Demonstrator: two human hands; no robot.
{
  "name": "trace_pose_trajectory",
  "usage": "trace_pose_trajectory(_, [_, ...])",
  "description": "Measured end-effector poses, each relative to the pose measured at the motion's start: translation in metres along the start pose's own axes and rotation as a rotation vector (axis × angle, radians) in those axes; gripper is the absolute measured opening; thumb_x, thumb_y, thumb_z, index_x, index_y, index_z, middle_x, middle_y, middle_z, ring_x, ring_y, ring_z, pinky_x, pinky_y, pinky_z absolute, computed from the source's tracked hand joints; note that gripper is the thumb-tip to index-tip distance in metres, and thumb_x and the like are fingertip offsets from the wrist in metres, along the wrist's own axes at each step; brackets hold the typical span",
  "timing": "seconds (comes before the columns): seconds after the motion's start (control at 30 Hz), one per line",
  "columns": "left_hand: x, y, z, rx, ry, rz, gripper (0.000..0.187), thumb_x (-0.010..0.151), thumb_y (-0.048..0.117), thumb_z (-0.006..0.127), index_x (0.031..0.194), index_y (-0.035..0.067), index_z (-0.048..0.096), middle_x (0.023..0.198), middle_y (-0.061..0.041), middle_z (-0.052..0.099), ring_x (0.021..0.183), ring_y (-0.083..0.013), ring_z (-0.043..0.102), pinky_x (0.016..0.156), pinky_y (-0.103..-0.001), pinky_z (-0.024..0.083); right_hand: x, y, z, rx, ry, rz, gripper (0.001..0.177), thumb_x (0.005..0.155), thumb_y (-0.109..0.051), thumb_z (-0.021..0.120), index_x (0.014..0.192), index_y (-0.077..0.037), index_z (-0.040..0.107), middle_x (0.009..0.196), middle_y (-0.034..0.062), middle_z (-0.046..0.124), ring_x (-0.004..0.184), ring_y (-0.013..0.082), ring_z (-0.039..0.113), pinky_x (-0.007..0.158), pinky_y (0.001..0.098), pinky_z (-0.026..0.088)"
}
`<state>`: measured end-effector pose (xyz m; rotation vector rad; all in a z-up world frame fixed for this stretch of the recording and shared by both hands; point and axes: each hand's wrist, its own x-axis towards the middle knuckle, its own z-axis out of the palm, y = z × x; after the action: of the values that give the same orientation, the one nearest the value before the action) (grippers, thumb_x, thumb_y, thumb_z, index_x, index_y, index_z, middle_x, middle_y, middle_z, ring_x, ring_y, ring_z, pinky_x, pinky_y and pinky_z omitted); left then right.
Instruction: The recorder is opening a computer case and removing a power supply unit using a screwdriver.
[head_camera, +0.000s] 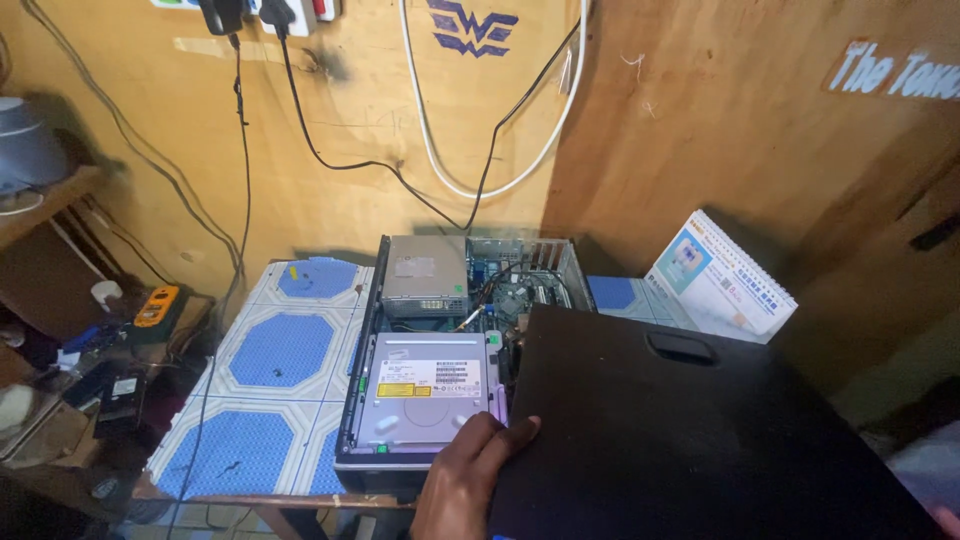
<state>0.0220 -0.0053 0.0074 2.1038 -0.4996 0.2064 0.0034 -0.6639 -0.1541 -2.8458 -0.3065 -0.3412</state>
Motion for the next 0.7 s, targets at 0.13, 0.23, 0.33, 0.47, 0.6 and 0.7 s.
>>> trace_pose_trajectory(0.13, [0.003,-0.010,0.001,-0.038,0.136,0.143,0.046,0.086,0.008,0.070,0.131,0.005,0.072,0.098,-0.015,0.068,0.095,-0.0283,0.076,0.087,-0.041,0.059,0.033,0.026,-0.020,-0.024,0.017,-0.023,0.080,0.091,-0.047,0.058,0.156,-0.005,0.039,0.157,0.0212,0.043,0.143,0.0313,0.044,0.114,0.0527,0.036])
trace_pose_trajectory(0.23, [0.006,-0.030,0.013,-0.073,0.132,0.196,0.044,0.087,0.007,0.071,0.130,0.003,0.072,0.095,-0.017,0.067,0.094,-0.0295,0.075,0.087,-0.042,0.058,0.061,0.053,-0.029,-0.052,0.030,-0.039,0.080,0.090,-0.047,0.058,0.155,-0.005,0.039,0.157,0.0213,0.043,0.143,0.0315,0.044,0.114,0.0527,0.036])
trace_pose_trajectory(0.33, [0.012,-0.047,0.032,-0.035,0.137,0.196,0.039,0.090,0.007,0.070,0.129,0.007,0.075,0.090,-0.014,0.067,0.087,-0.0254,0.077,0.080,-0.041,0.061,0.082,0.082,-0.009,-0.086,0.040,-0.057,0.080,0.090,-0.048,0.059,0.155,-0.005,0.040,0.157,0.0214,0.043,0.143,0.0317,0.044,0.114,0.0527,0.036])
trace_pose_trajectory(0.47, [0.014,-0.046,0.040,0.018,0.140,0.129,0.034,0.093,0.009,0.069,0.126,0.013,0.077,0.087,-0.011,0.069,0.075,-0.0196,0.076,0.066,-0.036,0.065,0.089,0.119,0.033,-0.124,0.012,-0.071,0.080,0.090,-0.048,0.059,0.155,-0.004,0.040,0.157,0.0215,0.042,0.144,0.0321,0.044,0.114,0.0527,0.036])
trace_pose_trajectory(0.6, [0.016,-0.026,0.026,0.000,0.137,0.153,0.034,0.093,0.009,0.071,0.126,0.010,0.074,0.092,-0.013,0.069,0.079,-0.0207,0.076,0.067,-0.036,0.066,0.094,0.135,0.080,-0.155,-0.019,-0.082,0.081,0.090,-0.049,0.059,0.154,-0.004,0.040,0.157,0.0216,0.042,0.144,0.0324,0.043,0.114,0.0526,0.035])
trace_pose_trajectory(0.7, [0.017,-0.013,0.010,-0.048,0.116,0.101,0.031,0.094,0.010,0.071,0.125,0.010,0.074,0.088,-0.012,0.069,0.076,-0.0221,0.076,0.067,-0.037,0.065,0.094,0.139,0.118,-0.173,-0.046,-0.090,0.081,0.090,-0.049,0.059,0.154,-0.004,0.040,0.158,0.0217,0.042,0.144,0.0326,0.043,0.114,0.0526,0.035])
